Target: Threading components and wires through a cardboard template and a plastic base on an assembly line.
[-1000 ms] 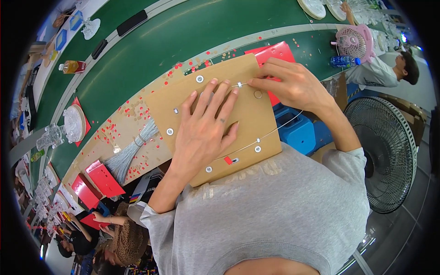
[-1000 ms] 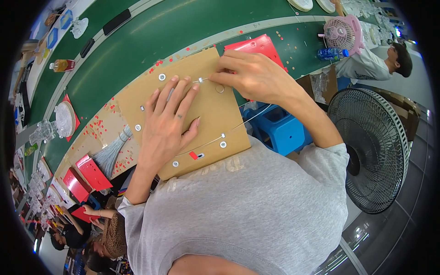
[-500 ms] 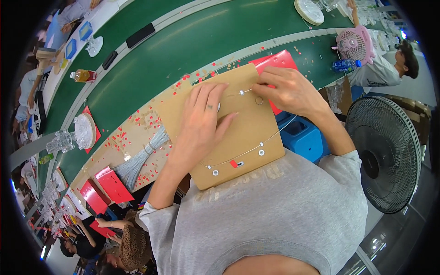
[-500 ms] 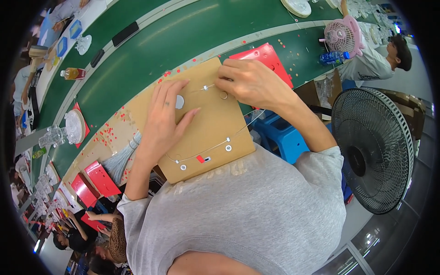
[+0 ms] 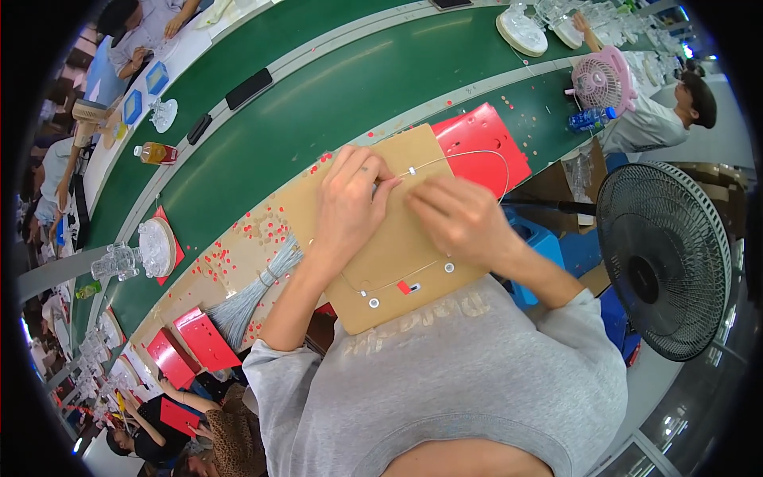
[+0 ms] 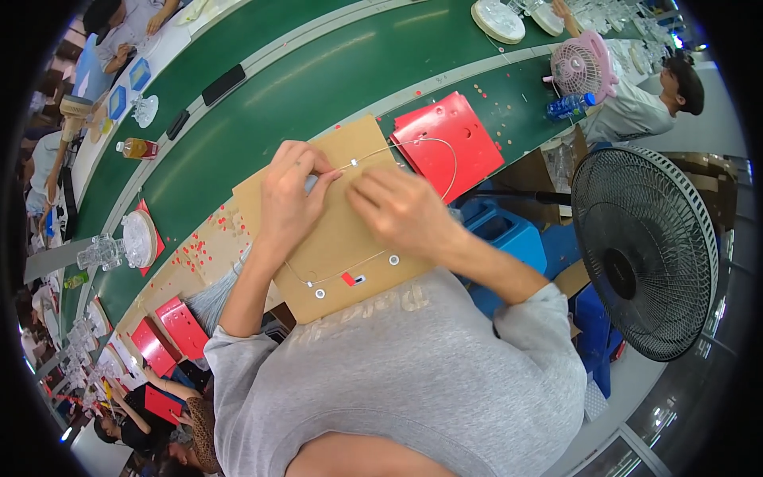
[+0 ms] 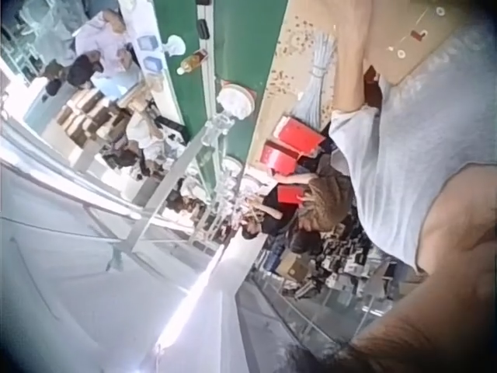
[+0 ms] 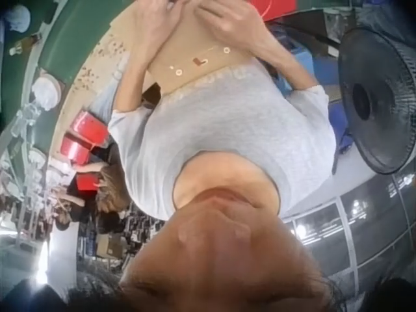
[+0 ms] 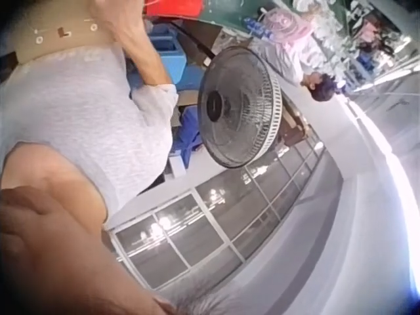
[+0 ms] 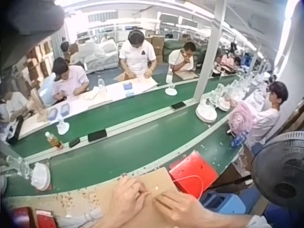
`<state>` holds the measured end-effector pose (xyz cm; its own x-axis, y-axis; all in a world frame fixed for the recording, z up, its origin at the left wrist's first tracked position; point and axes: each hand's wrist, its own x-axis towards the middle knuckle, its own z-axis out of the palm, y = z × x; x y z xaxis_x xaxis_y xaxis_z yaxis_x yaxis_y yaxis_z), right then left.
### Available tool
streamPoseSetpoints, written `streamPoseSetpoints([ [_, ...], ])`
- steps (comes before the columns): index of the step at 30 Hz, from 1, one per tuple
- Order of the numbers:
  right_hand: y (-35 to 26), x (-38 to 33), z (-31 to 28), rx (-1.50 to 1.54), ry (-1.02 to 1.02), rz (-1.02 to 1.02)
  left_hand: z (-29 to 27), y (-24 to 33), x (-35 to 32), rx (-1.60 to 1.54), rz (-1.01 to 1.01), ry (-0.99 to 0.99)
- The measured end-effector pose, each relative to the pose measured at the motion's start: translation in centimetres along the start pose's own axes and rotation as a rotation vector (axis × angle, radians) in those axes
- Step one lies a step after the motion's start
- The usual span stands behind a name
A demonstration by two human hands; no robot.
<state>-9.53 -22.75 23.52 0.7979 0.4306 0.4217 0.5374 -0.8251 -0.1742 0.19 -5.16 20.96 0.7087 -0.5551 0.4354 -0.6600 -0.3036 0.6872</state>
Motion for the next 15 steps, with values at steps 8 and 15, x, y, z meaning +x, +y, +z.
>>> streamPoseSetpoints([
  [8,-3.5,-0.7,1.1,-0.004,0.178,0.314,-2.4,-1.1,-2.1,-0.104,-0.066,0.003],
  [15,-3.0,2.1,0.7,-0.001,0.096,0.283,-4.3,-3.2,-5.7,-0.115,-0.187,0.112],
])
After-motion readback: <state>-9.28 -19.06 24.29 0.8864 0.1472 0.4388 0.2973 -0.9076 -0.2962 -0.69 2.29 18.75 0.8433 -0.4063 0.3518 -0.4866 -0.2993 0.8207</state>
